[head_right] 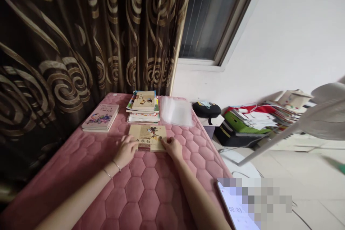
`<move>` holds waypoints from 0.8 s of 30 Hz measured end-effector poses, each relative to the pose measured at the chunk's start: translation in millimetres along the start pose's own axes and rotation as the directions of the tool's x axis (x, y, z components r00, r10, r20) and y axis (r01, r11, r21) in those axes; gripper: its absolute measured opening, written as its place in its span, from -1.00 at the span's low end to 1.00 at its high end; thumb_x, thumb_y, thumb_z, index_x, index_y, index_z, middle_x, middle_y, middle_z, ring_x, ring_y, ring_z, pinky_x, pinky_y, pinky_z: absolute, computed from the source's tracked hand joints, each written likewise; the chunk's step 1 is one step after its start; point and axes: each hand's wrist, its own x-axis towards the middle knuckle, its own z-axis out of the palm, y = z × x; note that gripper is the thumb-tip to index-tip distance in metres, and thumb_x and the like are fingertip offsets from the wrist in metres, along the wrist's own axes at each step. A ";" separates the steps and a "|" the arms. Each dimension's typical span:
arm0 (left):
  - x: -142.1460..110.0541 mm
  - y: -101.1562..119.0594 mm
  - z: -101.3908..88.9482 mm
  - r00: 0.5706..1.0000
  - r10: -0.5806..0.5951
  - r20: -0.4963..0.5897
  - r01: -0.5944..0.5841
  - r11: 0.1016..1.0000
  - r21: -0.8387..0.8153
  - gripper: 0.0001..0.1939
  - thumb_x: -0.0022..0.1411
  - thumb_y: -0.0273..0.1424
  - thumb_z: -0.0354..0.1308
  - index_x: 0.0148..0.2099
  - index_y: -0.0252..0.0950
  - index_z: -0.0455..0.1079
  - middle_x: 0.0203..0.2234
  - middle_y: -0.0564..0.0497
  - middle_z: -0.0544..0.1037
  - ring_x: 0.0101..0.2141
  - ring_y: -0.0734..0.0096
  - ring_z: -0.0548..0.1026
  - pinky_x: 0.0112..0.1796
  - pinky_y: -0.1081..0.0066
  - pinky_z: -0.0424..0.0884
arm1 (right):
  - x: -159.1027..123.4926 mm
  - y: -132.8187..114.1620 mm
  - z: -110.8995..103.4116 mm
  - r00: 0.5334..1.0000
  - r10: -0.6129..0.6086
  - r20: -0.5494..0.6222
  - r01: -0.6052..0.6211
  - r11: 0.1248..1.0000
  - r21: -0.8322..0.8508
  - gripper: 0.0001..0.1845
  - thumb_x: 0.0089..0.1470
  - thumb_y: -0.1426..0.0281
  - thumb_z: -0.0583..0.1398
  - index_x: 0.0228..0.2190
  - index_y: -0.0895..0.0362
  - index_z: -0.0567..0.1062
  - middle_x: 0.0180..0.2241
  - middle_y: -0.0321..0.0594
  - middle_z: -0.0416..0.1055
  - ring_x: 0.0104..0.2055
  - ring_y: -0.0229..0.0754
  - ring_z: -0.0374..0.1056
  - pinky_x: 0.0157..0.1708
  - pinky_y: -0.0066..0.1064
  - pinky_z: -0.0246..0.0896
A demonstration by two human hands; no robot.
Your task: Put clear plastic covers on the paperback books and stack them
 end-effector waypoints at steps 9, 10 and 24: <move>-8.0 29.3 8.0 0.998 0.060 -0.001 -0.059 0.995 0.076 -0.84 0.15 -0.40 0.18 -0.18 -0.13 0.46 -0.13 0.02 0.47 -0.08 0.20 0.30 -0.04 0.12 0.13 | -56.3 -35.3 16.4 0.895 -0.446 -0.015 0.433 0.876 -0.213 -0.80 0.04 0.19 0.21 -0.30 -0.03 0.54 0.03 -0.18 0.30 0.04 0.03 0.11 -0.08 -0.17 0.00; -7.0 28.9 8.3 0.998 0.067 -0.004 -0.066 0.994 0.082 -0.85 0.15 -0.41 0.17 -0.20 -0.12 0.47 -0.14 0.03 0.48 -0.08 0.21 0.30 -0.02 0.11 0.11 | -59.3 -37.1 18.8 0.889 -0.457 -0.017 0.443 0.870 -0.218 -0.80 0.06 0.18 0.20 -0.30 -0.02 0.54 0.03 -0.18 0.30 0.04 0.02 0.10 -0.09 -0.17 0.00; -17.2 -30.8 -16.1 0.999 -0.031 -0.012 0.032 0.996 0.083 -0.84 0.16 -0.31 0.19 -0.20 0.04 0.52 -0.29 0.04 0.49 -0.16 0.24 0.32 -0.16 0.21 0.08 | -35.9 18.0 -18.1 0.917 -0.399 0.016 0.388 0.881 -0.272 -0.82 0.11 0.23 0.15 -0.35 -0.04 0.56 -0.06 -0.23 0.43 -0.02 -0.02 0.18 -0.10 -0.20 -0.01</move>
